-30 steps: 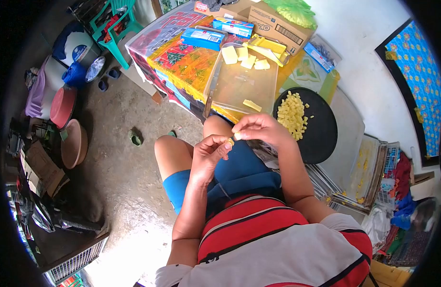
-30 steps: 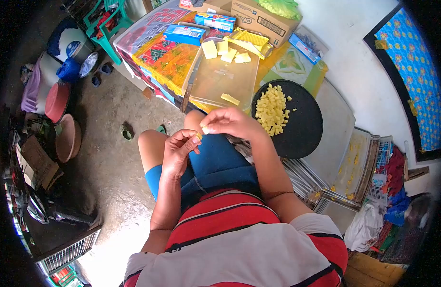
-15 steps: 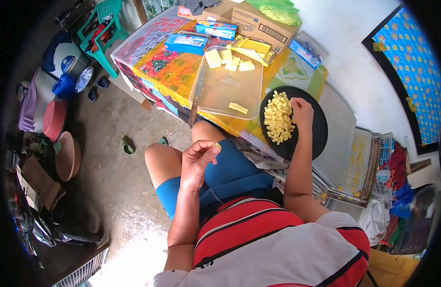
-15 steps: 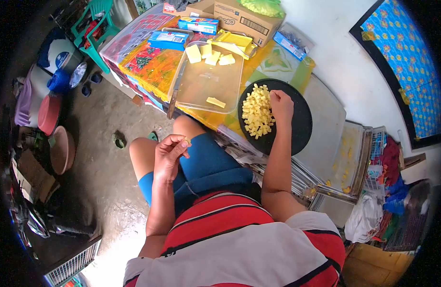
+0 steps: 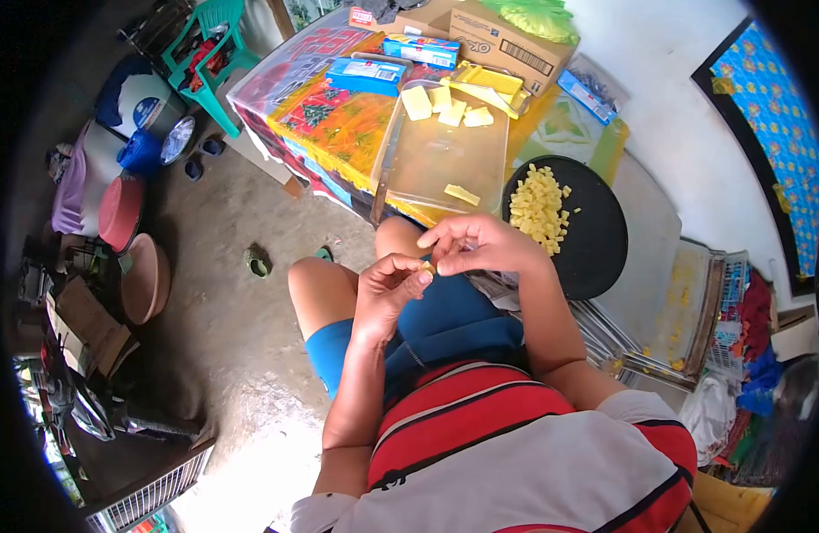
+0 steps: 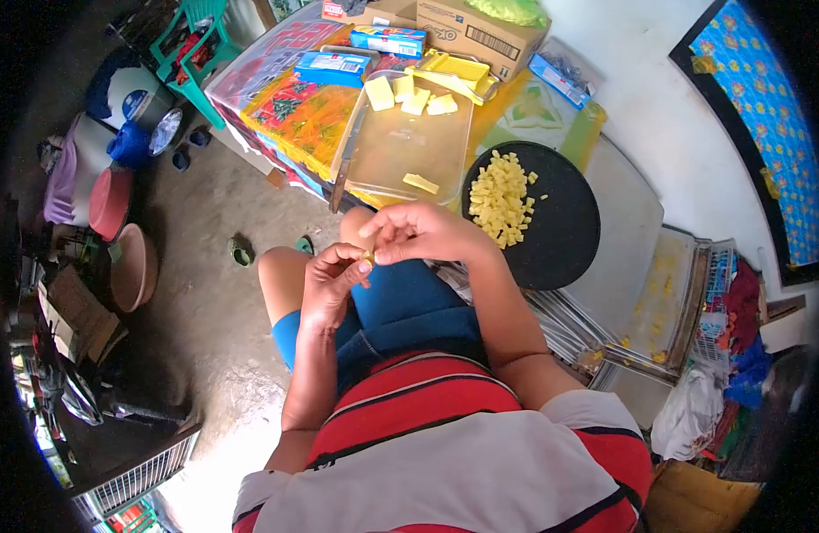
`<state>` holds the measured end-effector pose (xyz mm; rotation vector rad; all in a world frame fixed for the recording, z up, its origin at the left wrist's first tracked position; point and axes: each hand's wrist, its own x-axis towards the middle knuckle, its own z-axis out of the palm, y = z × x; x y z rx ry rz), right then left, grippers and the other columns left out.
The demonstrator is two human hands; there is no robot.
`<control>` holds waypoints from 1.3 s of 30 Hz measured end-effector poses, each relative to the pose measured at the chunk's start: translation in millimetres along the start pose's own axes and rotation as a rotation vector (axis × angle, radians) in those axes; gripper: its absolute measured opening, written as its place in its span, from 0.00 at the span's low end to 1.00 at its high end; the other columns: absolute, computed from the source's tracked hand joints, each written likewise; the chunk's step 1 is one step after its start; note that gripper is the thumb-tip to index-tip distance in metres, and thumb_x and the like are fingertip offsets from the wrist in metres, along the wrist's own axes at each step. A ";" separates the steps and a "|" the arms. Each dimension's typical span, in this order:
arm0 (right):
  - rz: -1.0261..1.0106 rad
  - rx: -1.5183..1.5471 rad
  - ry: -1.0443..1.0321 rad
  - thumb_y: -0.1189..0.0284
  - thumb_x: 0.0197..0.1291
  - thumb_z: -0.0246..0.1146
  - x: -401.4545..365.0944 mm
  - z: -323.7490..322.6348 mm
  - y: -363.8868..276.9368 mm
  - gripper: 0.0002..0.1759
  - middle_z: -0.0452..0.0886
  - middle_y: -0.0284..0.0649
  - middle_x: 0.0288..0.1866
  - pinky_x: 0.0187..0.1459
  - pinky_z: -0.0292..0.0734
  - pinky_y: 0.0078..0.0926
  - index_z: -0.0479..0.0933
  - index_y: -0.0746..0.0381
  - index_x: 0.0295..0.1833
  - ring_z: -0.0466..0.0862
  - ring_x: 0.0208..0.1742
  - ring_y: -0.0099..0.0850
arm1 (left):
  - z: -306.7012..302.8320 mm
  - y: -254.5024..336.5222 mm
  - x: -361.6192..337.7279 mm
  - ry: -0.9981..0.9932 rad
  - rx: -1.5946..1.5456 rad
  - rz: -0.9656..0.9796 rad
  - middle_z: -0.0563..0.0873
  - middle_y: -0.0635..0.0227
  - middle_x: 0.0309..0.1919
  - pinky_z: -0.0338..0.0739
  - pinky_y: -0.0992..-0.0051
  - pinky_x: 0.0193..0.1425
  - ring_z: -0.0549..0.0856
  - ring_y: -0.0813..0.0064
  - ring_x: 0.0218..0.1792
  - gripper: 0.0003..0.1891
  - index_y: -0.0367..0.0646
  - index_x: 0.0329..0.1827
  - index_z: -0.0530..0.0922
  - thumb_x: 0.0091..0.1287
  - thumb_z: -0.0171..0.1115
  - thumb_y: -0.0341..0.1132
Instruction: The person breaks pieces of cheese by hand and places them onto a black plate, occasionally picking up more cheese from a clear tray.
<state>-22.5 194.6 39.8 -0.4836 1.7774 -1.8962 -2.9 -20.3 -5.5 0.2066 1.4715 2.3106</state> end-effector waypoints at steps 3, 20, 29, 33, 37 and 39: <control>-0.014 -0.061 -0.042 0.75 0.57 0.69 6.3 8.5 1.1 0.20 0.83 0.35 0.39 0.44 0.76 0.20 0.76 0.67 0.55 0.82 0.41 0.20 | -2.3 2.2 -2.2 -0.015 -0.009 0.034 0.84 0.68 0.34 0.78 0.79 0.34 0.81 0.79 0.32 0.07 0.38 0.40 0.81 0.60 0.68 0.25; 0.031 0.263 0.131 0.68 0.67 0.59 20.1 14.6 21.5 0.16 0.82 0.35 0.42 0.44 0.77 0.20 0.76 0.66 0.55 0.81 0.42 0.22 | -8.8 8.6 -1.7 0.043 0.000 0.046 0.85 0.64 0.37 0.76 0.82 0.33 0.80 0.80 0.30 0.09 0.37 0.47 0.82 0.63 0.64 0.26; 0.035 0.476 0.167 0.70 0.68 0.57 30.0 36.8 33.9 0.13 0.78 0.34 0.47 0.43 0.80 0.25 0.72 0.62 0.55 0.80 0.47 0.24 | -3.3 2.7 2.5 0.174 0.184 0.364 0.77 0.70 0.44 0.77 0.82 0.37 0.78 0.85 0.33 0.11 0.40 0.46 0.83 0.60 0.67 0.22; 0.012 0.582 0.138 0.72 0.66 0.58 30.3 39.3 32.3 0.12 0.77 0.34 0.47 0.43 0.80 0.25 0.72 0.62 0.54 0.80 0.46 0.23 | -0.6 0.6 2.4 0.182 0.206 0.365 0.77 0.71 0.44 0.76 0.85 0.36 0.77 0.87 0.33 0.11 0.41 0.45 0.83 0.59 0.68 0.22; 0.004 0.597 0.131 0.72 0.66 0.59 30.4 38.9 34.6 0.13 0.77 0.33 0.46 0.43 0.79 0.24 0.72 0.62 0.54 0.80 0.45 0.22 | -2.2 -0.5 2.8 0.175 0.224 0.341 0.77 0.72 0.44 0.76 0.85 0.36 0.76 0.88 0.32 0.12 0.41 0.45 0.83 0.58 0.69 0.22; -0.012 0.603 0.133 0.72 0.65 0.59 30.5 37.6 39.0 0.14 0.77 0.33 0.46 0.43 0.79 0.24 0.72 0.62 0.55 0.79 0.45 0.22 | -0.7 1.6 1.7 0.173 0.237 0.326 0.77 0.72 0.45 0.76 0.85 0.35 0.76 0.89 0.32 0.12 0.40 0.45 0.83 0.58 0.69 0.23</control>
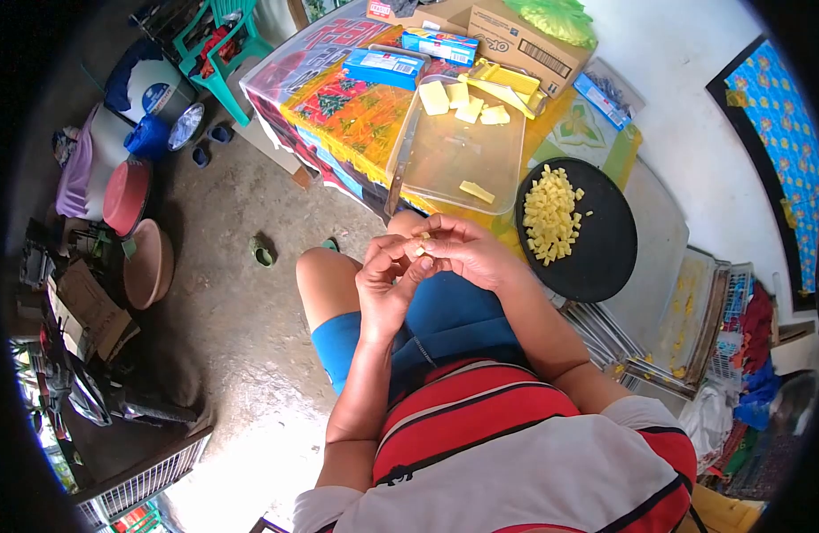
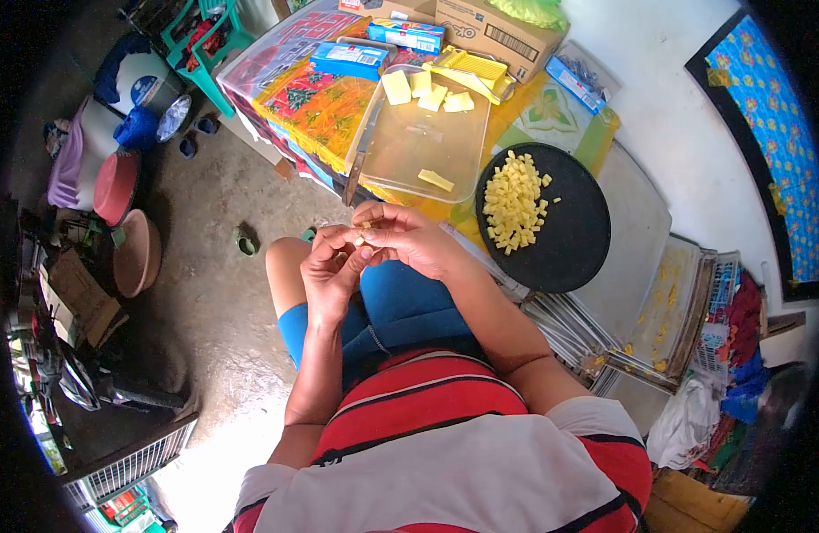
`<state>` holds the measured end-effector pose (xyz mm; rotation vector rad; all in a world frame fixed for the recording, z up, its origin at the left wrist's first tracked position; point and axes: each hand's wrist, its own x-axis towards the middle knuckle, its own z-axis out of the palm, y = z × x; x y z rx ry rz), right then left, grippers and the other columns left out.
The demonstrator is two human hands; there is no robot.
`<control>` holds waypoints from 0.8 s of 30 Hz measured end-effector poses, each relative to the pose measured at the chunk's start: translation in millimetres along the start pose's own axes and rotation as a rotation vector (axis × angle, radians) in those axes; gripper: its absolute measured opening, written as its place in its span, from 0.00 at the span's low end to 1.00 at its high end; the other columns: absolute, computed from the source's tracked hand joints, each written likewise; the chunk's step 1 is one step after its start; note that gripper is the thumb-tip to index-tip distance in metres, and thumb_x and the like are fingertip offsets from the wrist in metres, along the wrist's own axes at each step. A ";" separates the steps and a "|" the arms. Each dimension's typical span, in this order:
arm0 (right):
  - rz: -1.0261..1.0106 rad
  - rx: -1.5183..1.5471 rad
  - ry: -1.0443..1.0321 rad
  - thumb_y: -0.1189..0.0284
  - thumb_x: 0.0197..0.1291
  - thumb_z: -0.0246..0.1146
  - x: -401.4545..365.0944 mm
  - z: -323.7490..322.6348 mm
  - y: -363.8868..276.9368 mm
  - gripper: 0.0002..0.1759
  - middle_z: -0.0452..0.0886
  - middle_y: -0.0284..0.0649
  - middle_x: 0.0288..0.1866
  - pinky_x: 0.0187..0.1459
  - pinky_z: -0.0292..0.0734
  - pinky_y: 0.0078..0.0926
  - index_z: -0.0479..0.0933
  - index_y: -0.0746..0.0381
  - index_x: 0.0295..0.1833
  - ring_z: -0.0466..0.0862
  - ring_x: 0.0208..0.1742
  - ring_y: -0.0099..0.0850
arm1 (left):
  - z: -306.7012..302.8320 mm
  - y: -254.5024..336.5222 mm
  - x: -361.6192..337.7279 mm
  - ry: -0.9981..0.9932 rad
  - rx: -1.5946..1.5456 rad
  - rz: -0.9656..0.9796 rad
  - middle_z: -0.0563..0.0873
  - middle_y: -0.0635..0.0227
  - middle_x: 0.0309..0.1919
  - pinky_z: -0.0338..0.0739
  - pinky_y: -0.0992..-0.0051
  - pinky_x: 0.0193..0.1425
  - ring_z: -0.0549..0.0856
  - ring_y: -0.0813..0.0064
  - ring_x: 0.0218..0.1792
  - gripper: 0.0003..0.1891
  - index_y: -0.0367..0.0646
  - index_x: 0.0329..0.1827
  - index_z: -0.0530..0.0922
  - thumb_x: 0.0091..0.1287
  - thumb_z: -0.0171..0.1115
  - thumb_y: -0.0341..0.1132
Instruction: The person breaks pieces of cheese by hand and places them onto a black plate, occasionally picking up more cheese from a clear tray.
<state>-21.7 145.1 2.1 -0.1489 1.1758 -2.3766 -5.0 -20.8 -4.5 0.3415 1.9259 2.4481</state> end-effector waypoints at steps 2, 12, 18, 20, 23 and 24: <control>-0.010 -0.001 0.004 0.72 0.65 0.60 0.2 -2.2 1.6 0.14 0.78 0.33 0.46 0.43 0.79 0.24 0.72 0.62 0.55 0.80 0.45 0.22 | 0.4 -1.5 -0.5 0.000 0.003 -0.006 0.77 0.72 0.44 0.75 0.86 0.35 0.76 0.89 0.31 0.13 0.40 0.46 0.82 0.58 0.69 0.22; -0.259 -0.254 0.421 0.76 0.61 0.62 -25.9 -47.6 -49.3 0.13 0.80 0.38 0.40 0.43 0.79 0.23 0.75 0.65 0.52 0.83 0.40 0.27 | -4.4 0.2 -1.5 0.090 -0.077 -0.178 0.80 0.71 0.43 0.73 0.85 0.33 0.77 0.86 0.30 0.11 0.37 0.49 0.80 0.64 0.63 0.24; -0.559 -0.823 1.006 0.80 0.54 0.61 -83.6 -141.3 -83.4 0.15 0.82 0.34 0.34 0.41 0.74 0.19 0.81 0.62 0.49 0.80 0.34 0.22 | -2.0 -1.5 0.5 0.067 -0.107 -0.225 0.81 0.73 0.37 0.72 0.84 0.31 0.76 0.86 0.29 0.10 0.38 0.49 0.81 0.66 0.63 0.27; -0.500 -0.950 1.151 0.80 0.54 0.61 -100.3 -171.2 -82.4 0.16 0.81 0.34 0.33 0.41 0.74 0.20 0.82 0.60 0.50 0.79 0.33 0.22 | 1.4 -3.9 0.8 0.058 -0.112 -0.241 0.81 0.73 0.35 0.72 0.83 0.32 0.76 0.86 0.29 0.09 0.38 0.48 0.81 0.66 0.63 0.28; -0.345 -1.050 1.243 0.80 0.54 0.60 -119.7 -199.2 -77.2 0.18 0.81 0.35 0.32 0.41 0.74 0.20 0.82 0.58 0.52 0.78 0.33 0.21 | 3.7 -3.6 -0.3 0.043 -0.102 -0.279 0.82 0.73 0.34 0.72 0.83 0.32 0.76 0.86 0.29 0.10 0.37 0.48 0.81 0.66 0.63 0.28; -0.283 -1.067 1.250 0.79 0.55 0.60 -123.2 -201.2 -77.3 0.19 0.82 0.36 0.32 0.41 0.74 0.21 0.82 0.57 0.52 0.78 0.34 0.21 | 3.8 -2.8 -0.8 0.044 -0.089 -0.291 0.82 0.72 0.34 0.72 0.83 0.32 0.76 0.86 0.29 0.10 0.37 0.48 0.81 0.66 0.63 0.29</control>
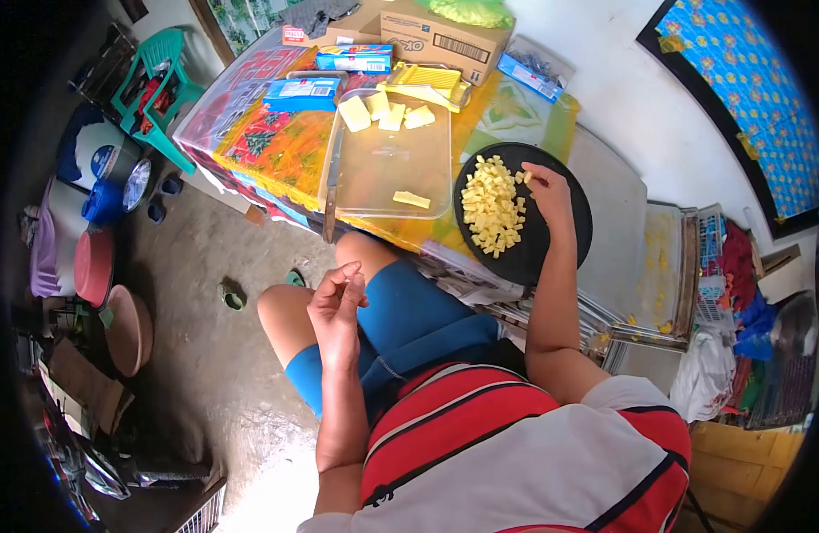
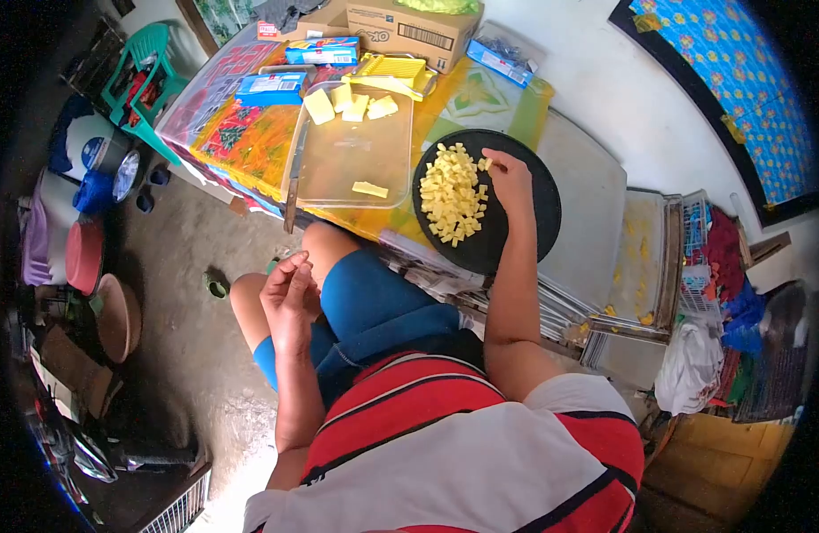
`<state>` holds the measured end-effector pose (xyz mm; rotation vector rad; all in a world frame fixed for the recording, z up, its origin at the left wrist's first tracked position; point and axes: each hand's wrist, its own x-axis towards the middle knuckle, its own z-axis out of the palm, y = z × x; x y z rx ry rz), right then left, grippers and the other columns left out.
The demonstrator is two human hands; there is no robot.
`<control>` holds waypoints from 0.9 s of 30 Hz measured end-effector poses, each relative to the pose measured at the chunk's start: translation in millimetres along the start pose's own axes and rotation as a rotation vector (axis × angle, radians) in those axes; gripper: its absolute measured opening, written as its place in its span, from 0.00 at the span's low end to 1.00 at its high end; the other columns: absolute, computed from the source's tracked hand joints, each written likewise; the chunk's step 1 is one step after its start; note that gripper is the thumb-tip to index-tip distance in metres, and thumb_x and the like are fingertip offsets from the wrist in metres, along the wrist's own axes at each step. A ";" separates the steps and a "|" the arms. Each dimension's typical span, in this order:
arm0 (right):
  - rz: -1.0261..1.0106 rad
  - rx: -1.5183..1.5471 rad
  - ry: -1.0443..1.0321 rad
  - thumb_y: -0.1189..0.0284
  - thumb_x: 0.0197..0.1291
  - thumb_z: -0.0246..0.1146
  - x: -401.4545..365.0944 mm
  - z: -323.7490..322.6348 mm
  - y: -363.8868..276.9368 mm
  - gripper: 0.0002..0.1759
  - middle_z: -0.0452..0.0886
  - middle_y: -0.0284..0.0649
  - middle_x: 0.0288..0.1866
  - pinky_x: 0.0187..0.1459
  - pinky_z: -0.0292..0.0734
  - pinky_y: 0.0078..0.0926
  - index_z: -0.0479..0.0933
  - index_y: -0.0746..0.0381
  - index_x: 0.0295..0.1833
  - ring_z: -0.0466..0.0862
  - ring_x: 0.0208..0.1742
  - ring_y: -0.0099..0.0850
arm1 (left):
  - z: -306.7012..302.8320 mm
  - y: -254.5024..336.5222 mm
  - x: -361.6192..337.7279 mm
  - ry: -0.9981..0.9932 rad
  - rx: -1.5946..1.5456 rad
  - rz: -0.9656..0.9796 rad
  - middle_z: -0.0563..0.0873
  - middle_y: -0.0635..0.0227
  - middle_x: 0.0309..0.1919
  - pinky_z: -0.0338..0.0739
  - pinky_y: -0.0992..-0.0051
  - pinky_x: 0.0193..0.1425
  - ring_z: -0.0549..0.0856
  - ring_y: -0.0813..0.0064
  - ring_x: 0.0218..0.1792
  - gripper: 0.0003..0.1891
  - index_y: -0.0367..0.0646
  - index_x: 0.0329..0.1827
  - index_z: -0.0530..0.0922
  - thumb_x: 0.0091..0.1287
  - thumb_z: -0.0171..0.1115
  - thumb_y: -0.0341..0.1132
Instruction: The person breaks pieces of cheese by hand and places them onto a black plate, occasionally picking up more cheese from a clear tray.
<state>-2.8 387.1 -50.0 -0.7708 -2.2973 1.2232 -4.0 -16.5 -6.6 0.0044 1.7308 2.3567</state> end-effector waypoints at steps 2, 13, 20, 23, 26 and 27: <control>-0.011 0.004 -0.028 0.79 0.55 0.60 0.6 -3.7 4.8 0.20 0.85 0.37 0.36 0.42 0.75 0.21 0.81 0.57 0.55 0.80 0.35 0.21 | 1.4 1.6 -1.2 0.006 0.012 -0.002 0.82 0.72 0.34 0.73 0.83 0.33 0.76 0.86 0.28 0.10 0.37 0.48 0.81 0.66 0.63 0.29; 0.146 0.524 -0.184 0.77 0.63 0.60 -8.7 -12.9 -25.8 0.19 0.83 0.41 0.49 0.43 0.80 0.23 0.74 0.63 0.60 0.82 0.43 0.24 | 1.8 -1.0 -0.1 -0.013 0.037 0.025 0.83 0.73 0.33 0.73 0.84 0.32 0.76 0.87 0.28 0.09 0.37 0.47 0.81 0.66 0.63 0.28; 0.106 0.838 -0.286 0.81 0.62 0.60 -16.2 -18.1 -51.8 0.19 0.82 0.42 0.51 0.48 0.80 0.23 0.73 0.65 0.60 0.83 0.45 0.26 | 2.2 2.0 -1.9 -0.017 0.008 0.003 0.83 0.72 0.31 0.72 0.84 0.32 0.76 0.86 0.27 0.09 0.35 0.47 0.81 0.66 0.62 0.27; 0.065 0.903 -0.333 0.82 0.61 0.60 -16.4 -19.3 -56.1 0.19 0.82 0.41 0.50 0.49 0.80 0.24 0.73 0.65 0.59 0.83 0.46 0.27 | 1.9 1.8 -2.0 -0.014 0.022 0.011 0.83 0.72 0.31 0.72 0.84 0.32 0.77 0.86 0.27 0.08 0.35 0.47 0.81 0.66 0.62 0.28; 0.050 0.912 -0.353 0.82 0.61 0.60 -20.4 -19.5 -65.1 0.19 0.82 0.41 0.49 0.49 0.80 0.24 0.74 0.65 0.58 0.83 0.46 0.27 | 1.7 1.2 -1.6 -0.016 0.021 0.016 0.83 0.71 0.30 0.72 0.84 0.31 0.77 0.85 0.26 0.08 0.35 0.47 0.81 0.67 0.61 0.28; 0.049 0.906 -0.349 0.82 0.61 0.60 -21.9 -19.3 -67.7 0.19 0.82 0.40 0.49 0.49 0.80 0.24 0.74 0.65 0.58 0.83 0.46 0.27 | 1.5 1.3 -1.5 -0.020 0.014 0.014 0.83 0.71 0.30 0.72 0.84 0.32 0.77 0.85 0.27 0.09 0.35 0.47 0.81 0.66 0.62 0.27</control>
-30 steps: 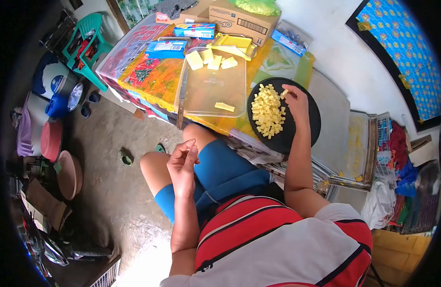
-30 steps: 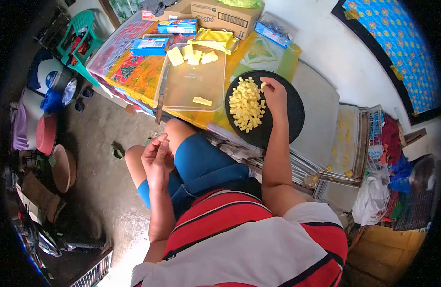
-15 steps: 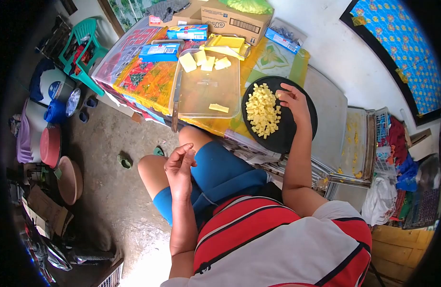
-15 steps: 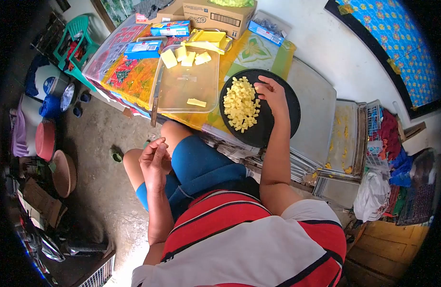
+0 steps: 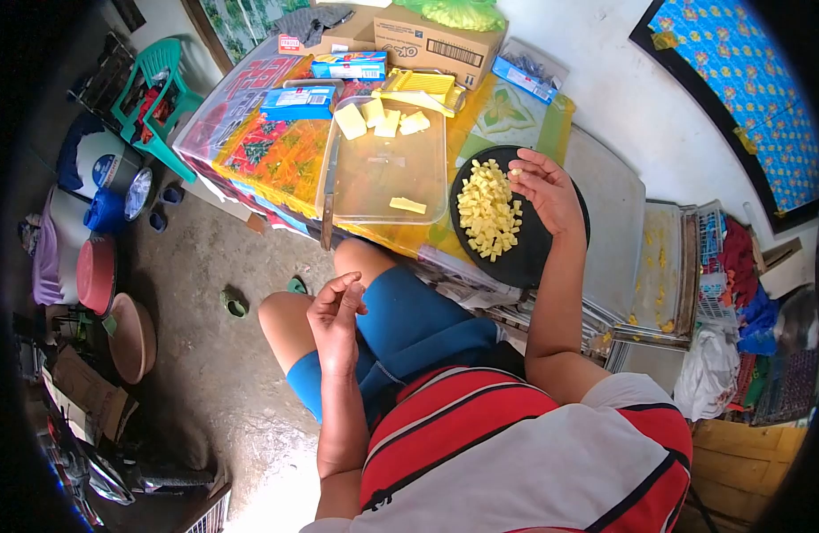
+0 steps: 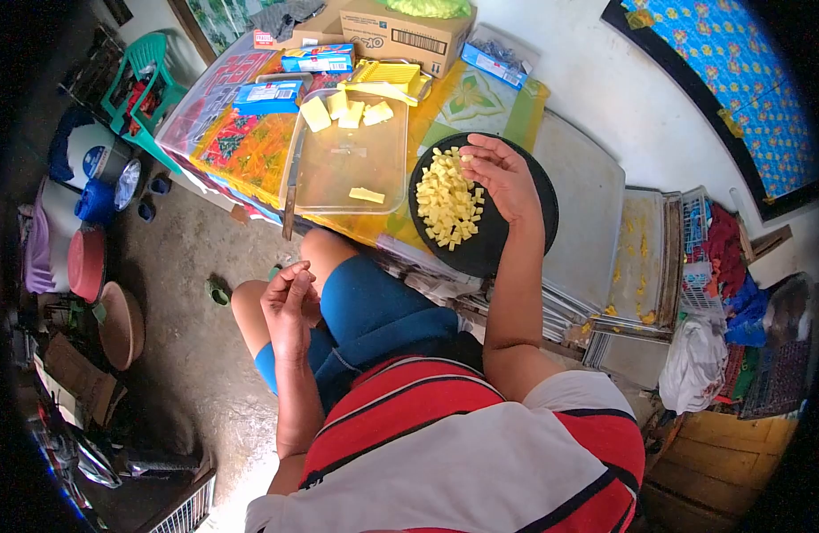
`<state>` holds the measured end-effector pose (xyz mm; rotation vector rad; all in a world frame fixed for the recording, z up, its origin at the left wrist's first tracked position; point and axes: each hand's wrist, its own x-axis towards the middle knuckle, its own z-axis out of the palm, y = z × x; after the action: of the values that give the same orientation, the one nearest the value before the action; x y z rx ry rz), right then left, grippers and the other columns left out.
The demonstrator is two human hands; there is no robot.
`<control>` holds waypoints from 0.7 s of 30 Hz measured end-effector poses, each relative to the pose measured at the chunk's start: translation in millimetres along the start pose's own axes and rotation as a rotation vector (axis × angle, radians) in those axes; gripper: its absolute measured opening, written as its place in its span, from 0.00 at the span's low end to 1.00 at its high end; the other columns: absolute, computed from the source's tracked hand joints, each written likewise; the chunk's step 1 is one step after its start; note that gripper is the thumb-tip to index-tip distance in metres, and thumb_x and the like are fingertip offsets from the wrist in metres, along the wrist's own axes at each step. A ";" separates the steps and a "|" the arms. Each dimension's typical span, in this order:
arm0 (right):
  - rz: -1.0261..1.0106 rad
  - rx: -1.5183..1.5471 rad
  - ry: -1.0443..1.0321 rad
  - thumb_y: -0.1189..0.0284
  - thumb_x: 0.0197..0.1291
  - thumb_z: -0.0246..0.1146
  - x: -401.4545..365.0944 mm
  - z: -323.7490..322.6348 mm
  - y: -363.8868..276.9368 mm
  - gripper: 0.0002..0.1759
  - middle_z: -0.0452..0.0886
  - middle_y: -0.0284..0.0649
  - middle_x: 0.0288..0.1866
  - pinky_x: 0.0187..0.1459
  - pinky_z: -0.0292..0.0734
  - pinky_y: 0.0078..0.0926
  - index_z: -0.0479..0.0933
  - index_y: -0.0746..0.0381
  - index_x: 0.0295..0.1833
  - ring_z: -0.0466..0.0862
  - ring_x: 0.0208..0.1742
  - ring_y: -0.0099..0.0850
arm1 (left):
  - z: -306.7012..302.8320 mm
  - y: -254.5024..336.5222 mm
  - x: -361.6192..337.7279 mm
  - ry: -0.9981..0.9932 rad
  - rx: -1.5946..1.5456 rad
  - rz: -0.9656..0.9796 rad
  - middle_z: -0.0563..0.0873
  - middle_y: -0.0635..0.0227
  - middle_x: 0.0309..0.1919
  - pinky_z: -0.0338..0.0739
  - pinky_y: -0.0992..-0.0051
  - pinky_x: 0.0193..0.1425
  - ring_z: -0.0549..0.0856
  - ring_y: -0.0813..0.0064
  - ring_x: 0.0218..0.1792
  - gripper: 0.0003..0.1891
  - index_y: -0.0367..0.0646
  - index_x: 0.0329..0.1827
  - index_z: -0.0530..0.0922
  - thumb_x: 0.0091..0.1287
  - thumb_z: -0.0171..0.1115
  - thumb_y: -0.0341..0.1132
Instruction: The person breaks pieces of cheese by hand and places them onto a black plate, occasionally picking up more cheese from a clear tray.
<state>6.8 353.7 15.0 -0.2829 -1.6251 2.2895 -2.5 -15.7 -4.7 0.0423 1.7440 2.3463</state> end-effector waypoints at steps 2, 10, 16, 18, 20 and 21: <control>0.000 -0.037 0.012 0.81 0.61 0.60 -1.2 2.0 -2.6 0.18 0.82 0.39 0.48 0.47 0.80 0.24 0.74 0.64 0.58 0.83 0.44 0.26 | 0.0 -0.2 0.2 -0.002 0.001 0.003 0.83 0.71 0.30 0.72 0.84 0.32 0.77 0.85 0.27 0.09 0.35 0.47 0.81 0.66 0.62 0.27; 0.045 -0.861 0.298 0.72 0.53 0.67 1.1 -56.8 16.1 0.17 0.84 0.38 0.38 0.44 0.77 0.26 0.80 0.64 0.50 0.83 0.41 0.28 | -1.8 -1.4 0.1 0.014 0.005 -0.002 0.83 0.70 0.30 0.73 0.83 0.31 0.77 0.84 0.25 0.08 0.36 0.46 0.81 0.67 0.60 0.28; 0.182 -1.109 0.427 0.67 0.50 0.69 1.6 -111.9 47.5 0.17 0.85 0.42 0.35 0.45 0.76 0.30 0.82 0.62 0.46 0.85 0.40 0.35 | -1.3 -4.4 0.3 0.014 0.004 -0.040 0.82 0.71 0.30 0.72 0.84 0.30 0.77 0.85 0.25 0.08 0.36 0.46 0.81 0.67 0.60 0.28; 0.174 -1.109 0.444 0.65 0.51 0.68 4.5 -113.7 48.4 0.17 0.85 0.42 0.34 0.45 0.76 0.30 0.82 0.63 0.45 0.85 0.39 0.35 | -1.1 -4.9 0.1 0.007 -0.008 -0.039 0.82 0.72 0.30 0.72 0.84 0.31 0.76 0.85 0.26 0.09 0.35 0.46 0.81 0.67 0.62 0.29; 0.162 -1.108 0.463 0.64 0.53 0.68 4.2 -113.8 48.0 0.17 0.85 0.42 0.34 0.45 0.76 0.30 0.82 0.63 0.45 0.85 0.38 0.35 | -1.4 -4.5 -0.3 0.002 -0.012 -0.038 0.82 0.72 0.30 0.72 0.84 0.32 0.76 0.85 0.27 0.09 0.35 0.47 0.81 0.66 0.62 0.29; 0.152 -1.108 0.474 0.64 0.53 0.67 2.8 -106.4 42.6 0.16 0.85 0.42 0.34 0.45 0.76 0.30 0.82 0.63 0.44 0.85 0.38 0.35 | -1.5 -3.6 -0.5 0.002 -0.011 -0.038 0.82 0.72 0.30 0.72 0.84 0.32 0.76 0.85 0.27 0.09 0.35 0.47 0.81 0.67 0.62 0.29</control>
<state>34.2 435.4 -60.6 -1.1020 -2.4187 1.0100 -1.7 -16.2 -8.5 0.0058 1.7174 2.3300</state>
